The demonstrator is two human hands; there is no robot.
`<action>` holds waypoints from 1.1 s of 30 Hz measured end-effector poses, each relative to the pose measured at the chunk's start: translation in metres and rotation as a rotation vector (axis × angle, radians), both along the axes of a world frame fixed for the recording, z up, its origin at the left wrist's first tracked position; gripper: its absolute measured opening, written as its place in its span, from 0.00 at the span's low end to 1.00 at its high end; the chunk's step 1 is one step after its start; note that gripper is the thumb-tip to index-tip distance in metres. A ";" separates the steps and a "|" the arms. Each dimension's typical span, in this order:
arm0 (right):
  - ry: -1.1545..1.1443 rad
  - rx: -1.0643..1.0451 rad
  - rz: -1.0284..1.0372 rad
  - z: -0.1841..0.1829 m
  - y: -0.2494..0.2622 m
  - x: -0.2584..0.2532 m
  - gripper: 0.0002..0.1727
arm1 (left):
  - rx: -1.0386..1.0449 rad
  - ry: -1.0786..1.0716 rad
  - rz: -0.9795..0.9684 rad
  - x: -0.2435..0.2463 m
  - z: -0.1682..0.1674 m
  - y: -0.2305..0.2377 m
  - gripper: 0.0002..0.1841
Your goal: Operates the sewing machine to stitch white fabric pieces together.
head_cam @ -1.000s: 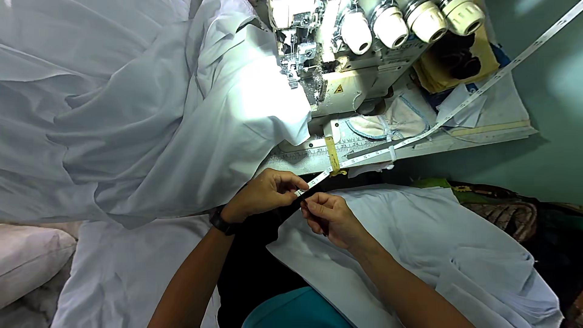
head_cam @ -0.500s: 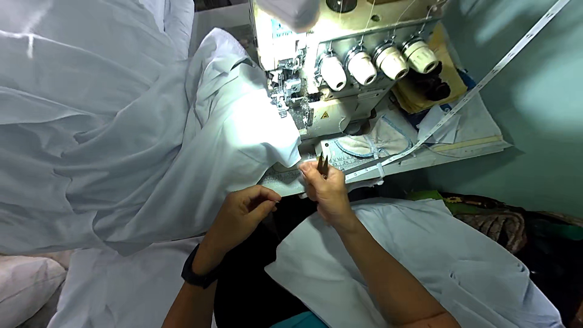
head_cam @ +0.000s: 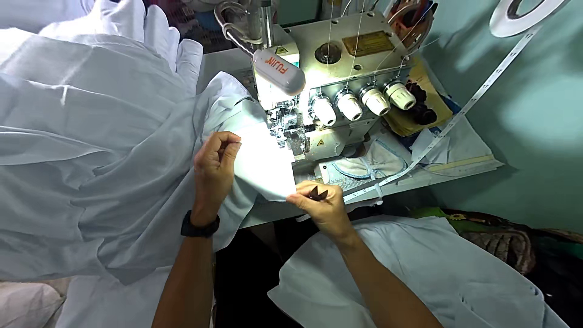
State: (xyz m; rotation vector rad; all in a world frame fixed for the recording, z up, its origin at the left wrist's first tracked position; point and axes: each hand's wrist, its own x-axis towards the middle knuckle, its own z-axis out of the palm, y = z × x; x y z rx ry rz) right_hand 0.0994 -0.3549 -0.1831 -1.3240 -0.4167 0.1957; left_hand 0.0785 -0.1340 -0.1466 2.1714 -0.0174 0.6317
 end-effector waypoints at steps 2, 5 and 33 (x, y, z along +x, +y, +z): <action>0.034 0.017 -0.051 0.004 0.009 -0.009 0.05 | -0.032 0.035 -0.058 0.001 0.007 0.005 0.06; 0.054 0.011 -0.125 0.006 0.016 -0.012 0.07 | 0.022 0.088 -0.145 0.004 0.030 -0.006 0.07; -0.437 -0.295 -0.364 0.007 0.041 0.033 0.06 | 0.346 0.129 -0.141 0.039 0.011 -0.011 0.19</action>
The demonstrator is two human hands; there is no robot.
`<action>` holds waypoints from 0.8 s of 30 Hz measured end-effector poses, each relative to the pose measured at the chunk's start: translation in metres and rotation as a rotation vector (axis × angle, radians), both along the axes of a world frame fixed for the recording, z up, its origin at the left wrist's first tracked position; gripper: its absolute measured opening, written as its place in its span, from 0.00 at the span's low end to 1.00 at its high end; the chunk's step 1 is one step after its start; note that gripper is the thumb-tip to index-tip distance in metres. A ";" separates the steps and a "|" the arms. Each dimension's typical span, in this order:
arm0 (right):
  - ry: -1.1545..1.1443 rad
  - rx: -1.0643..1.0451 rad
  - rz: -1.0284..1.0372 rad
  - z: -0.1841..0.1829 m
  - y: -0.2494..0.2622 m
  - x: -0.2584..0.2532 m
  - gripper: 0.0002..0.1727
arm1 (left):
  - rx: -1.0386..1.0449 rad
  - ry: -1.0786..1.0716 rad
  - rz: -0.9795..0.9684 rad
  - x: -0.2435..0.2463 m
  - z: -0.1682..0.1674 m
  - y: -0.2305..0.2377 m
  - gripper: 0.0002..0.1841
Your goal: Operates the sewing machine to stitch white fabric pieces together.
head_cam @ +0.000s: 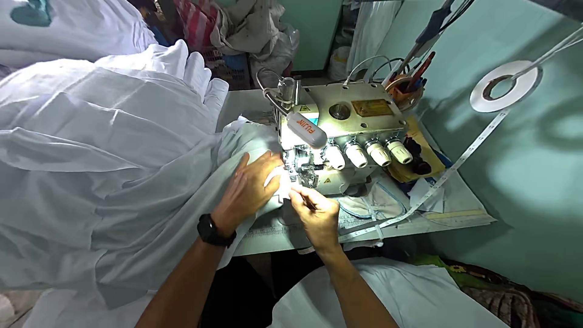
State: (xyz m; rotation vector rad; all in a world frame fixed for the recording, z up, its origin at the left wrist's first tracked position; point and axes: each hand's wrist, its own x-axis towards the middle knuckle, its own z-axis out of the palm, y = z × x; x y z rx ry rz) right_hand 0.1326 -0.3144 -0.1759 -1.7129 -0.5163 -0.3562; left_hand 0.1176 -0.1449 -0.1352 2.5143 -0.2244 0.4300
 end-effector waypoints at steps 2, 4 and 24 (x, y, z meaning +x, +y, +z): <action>-0.043 -0.037 -0.050 -0.001 0.001 -0.003 0.06 | 0.003 -0.018 0.010 0.010 0.002 0.004 0.17; -0.056 -0.009 -0.007 -0.011 -0.001 -0.017 0.07 | -0.020 -0.007 0.028 0.023 0.005 0.008 0.17; -0.429 -0.837 -0.050 0.051 -0.004 0.008 0.11 | -0.384 0.093 0.556 -0.067 -0.024 -0.044 0.49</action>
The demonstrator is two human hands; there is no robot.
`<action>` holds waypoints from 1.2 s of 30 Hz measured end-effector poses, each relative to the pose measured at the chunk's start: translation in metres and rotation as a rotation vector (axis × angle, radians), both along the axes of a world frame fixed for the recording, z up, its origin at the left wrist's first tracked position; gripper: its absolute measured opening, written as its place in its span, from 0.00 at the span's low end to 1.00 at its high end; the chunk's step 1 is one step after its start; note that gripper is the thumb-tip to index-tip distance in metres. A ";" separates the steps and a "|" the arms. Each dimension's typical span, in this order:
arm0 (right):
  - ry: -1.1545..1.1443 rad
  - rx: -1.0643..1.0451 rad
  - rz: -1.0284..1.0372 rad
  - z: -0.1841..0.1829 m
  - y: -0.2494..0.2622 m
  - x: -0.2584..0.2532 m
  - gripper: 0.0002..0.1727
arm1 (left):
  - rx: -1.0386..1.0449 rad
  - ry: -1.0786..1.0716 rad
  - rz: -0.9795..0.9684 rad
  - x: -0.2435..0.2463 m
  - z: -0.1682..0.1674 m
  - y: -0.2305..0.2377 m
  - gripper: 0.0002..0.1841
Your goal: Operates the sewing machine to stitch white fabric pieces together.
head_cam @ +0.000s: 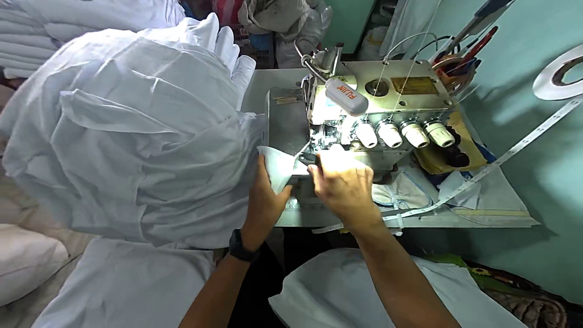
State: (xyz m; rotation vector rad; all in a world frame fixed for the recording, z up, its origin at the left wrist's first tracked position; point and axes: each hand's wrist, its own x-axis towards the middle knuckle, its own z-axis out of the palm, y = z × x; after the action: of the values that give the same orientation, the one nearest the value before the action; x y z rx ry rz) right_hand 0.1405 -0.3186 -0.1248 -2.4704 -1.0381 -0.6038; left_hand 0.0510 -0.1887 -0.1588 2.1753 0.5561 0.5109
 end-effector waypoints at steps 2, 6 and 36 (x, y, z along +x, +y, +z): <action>0.042 -0.028 0.001 0.005 0.013 -0.002 0.09 | 0.085 -0.021 0.025 -0.004 -0.005 -0.004 0.40; 0.143 0.220 0.109 -0.009 0.006 -0.007 0.10 | 0.113 -0.083 -0.036 -0.047 -0.014 -0.013 0.28; 0.395 0.157 0.577 -0.086 0.032 -0.037 0.31 | -0.435 -0.028 -0.939 -0.206 0.048 0.044 0.14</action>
State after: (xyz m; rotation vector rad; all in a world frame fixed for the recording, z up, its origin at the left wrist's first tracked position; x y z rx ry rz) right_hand 0.1035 -0.2864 -0.2108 -1.9061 -1.3804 -0.0121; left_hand -0.1550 -0.1443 -0.1110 1.7453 -0.3640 -0.0943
